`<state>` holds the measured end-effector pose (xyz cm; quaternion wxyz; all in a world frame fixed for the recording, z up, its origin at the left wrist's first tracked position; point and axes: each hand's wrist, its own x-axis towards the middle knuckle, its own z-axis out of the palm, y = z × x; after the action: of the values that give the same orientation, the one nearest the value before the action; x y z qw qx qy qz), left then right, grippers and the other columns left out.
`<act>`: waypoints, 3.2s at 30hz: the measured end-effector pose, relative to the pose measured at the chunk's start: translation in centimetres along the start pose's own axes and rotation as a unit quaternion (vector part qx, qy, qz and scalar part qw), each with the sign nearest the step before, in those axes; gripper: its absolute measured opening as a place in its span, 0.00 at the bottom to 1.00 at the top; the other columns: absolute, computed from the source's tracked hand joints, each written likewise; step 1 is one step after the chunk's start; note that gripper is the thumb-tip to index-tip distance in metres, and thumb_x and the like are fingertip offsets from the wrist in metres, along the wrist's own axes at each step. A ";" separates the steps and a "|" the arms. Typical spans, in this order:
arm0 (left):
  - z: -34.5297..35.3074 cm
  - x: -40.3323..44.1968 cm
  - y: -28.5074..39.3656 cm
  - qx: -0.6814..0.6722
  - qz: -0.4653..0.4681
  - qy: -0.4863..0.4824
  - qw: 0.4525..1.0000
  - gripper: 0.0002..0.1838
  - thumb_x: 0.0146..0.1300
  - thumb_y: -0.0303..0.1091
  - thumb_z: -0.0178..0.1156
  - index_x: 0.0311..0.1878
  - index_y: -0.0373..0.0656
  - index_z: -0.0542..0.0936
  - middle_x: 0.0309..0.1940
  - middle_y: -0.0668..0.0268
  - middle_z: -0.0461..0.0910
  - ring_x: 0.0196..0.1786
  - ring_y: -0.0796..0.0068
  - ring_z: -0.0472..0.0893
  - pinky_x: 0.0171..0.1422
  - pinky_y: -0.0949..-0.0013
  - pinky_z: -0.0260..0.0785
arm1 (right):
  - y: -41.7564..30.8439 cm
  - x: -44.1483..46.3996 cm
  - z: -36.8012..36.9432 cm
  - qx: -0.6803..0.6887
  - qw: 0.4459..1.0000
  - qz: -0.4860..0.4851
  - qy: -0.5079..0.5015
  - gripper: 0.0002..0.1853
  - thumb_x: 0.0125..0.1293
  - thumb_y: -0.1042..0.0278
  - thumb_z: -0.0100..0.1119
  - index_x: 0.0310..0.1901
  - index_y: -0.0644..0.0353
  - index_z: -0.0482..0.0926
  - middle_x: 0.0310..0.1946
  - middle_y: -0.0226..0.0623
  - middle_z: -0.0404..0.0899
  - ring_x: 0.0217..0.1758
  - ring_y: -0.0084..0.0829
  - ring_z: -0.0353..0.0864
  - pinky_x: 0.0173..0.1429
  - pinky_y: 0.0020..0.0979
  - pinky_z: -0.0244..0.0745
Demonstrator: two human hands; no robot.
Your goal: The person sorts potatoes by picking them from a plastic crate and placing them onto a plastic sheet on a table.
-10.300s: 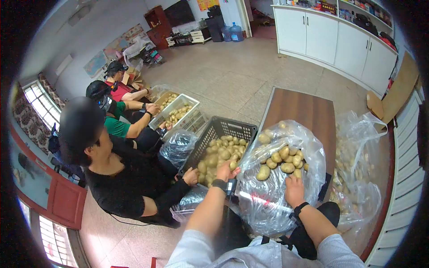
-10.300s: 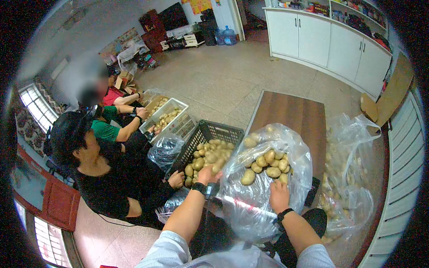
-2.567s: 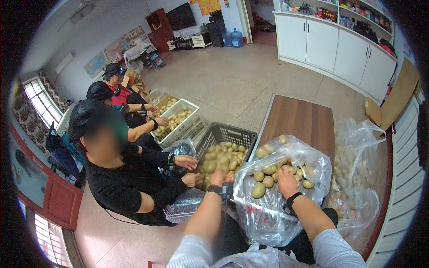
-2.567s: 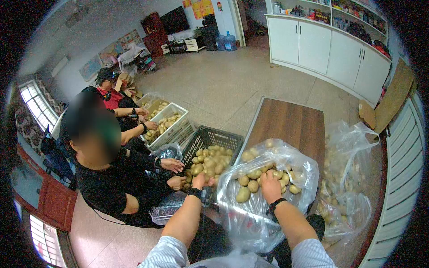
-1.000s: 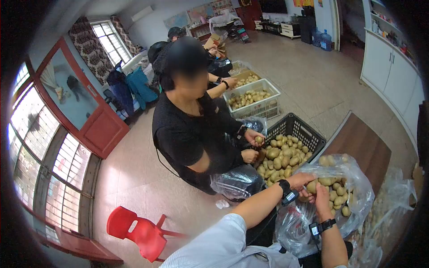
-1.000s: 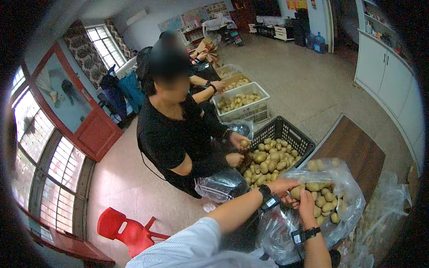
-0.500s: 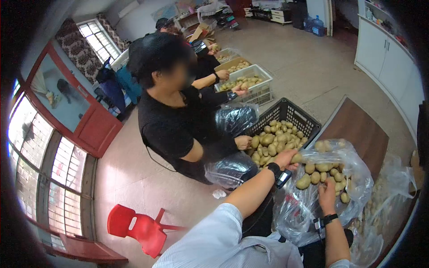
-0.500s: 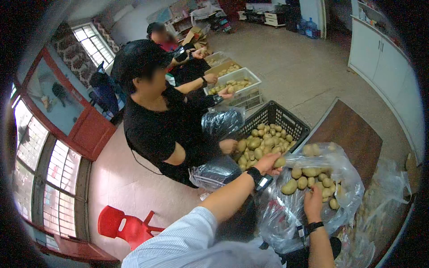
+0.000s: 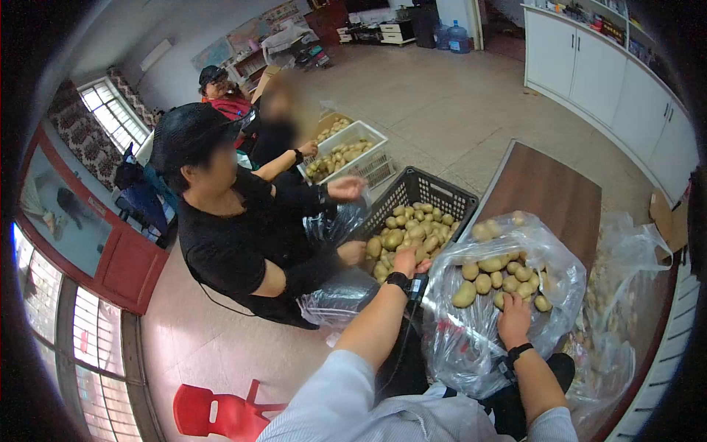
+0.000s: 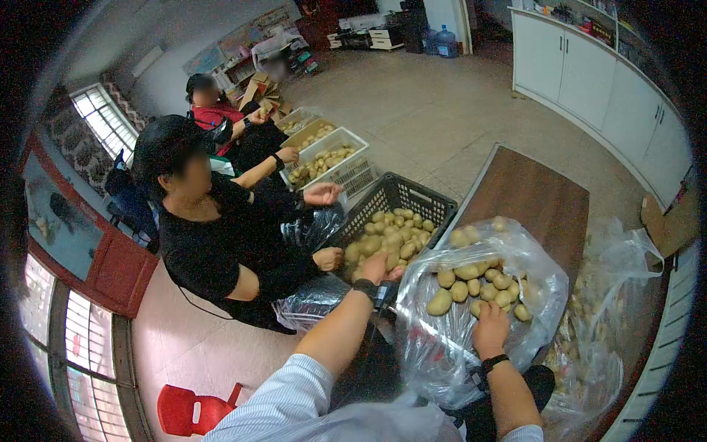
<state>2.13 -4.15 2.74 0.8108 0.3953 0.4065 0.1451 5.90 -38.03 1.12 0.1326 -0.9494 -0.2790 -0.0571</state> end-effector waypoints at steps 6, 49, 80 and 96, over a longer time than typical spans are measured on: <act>-4.9 6.2 -3.4 0.408 0.308 -0.046 0.858 0.10 0.68 0.31 0.46 0.43 0.34 0.73 0.39 0.54 0.74 0.30 0.59 0.79 0.21 0.62 0.76 | 0.2 -0.3 0.7 -0.046 0.998 -0.032 0.005 0.23 0.48 0.70 0.65 0.50 0.55 0.75 0.48 0.38 0.71 0.48 0.43 0.73 0.49 0.42 0.68; 3.6 -2.6 -2.7 0.274 -0.030 -0.196 0.941 0.16 0.64 0.42 0.57 0.49 0.41 0.74 0.41 0.64 0.76 0.30 0.70 0.81 0.29 0.67 0.77 | -1.6 0.5 0.2 0.222 0.973 0.027 -0.053 0.25 0.57 0.61 0.61 0.54 0.64 0.70 0.40 0.52 0.79 0.43 0.49 0.79 0.48 0.45 0.72; 5.2 -6.2 -1.3 0.179 -0.129 -0.368 0.903 0.24 0.64 0.45 0.61 0.56 0.41 0.68 0.38 0.61 0.78 0.26 0.72 0.80 0.26 0.70 0.77 | -5.4 2.4 -2.5 0.424 0.902 0.033 -0.071 0.13 0.68 0.63 0.50 0.41 0.66 0.74 0.30 0.43 0.76 0.34 0.38 0.75 0.40 0.35 0.70; 0.4 -0.3 -0.5 0.024 0.024 -0.055 0.998 0.16 0.67 0.39 0.50 0.50 0.38 0.74 0.41 0.58 0.77 0.35 0.65 0.80 0.35 0.63 0.79 | -0.5 -1.5 -0.7 0.049 0.998 0.049 0.007 0.27 0.49 0.72 0.65 0.53 0.63 0.71 0.51 0.47 0.70 0.56 0.50 0.67 0.60 0.45 0.65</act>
<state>2.16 -4.88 2.67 0.8187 0.4312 0.3554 0.1327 4.39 -38.59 1.67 0.1834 -0.9538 -0.2340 -0.0432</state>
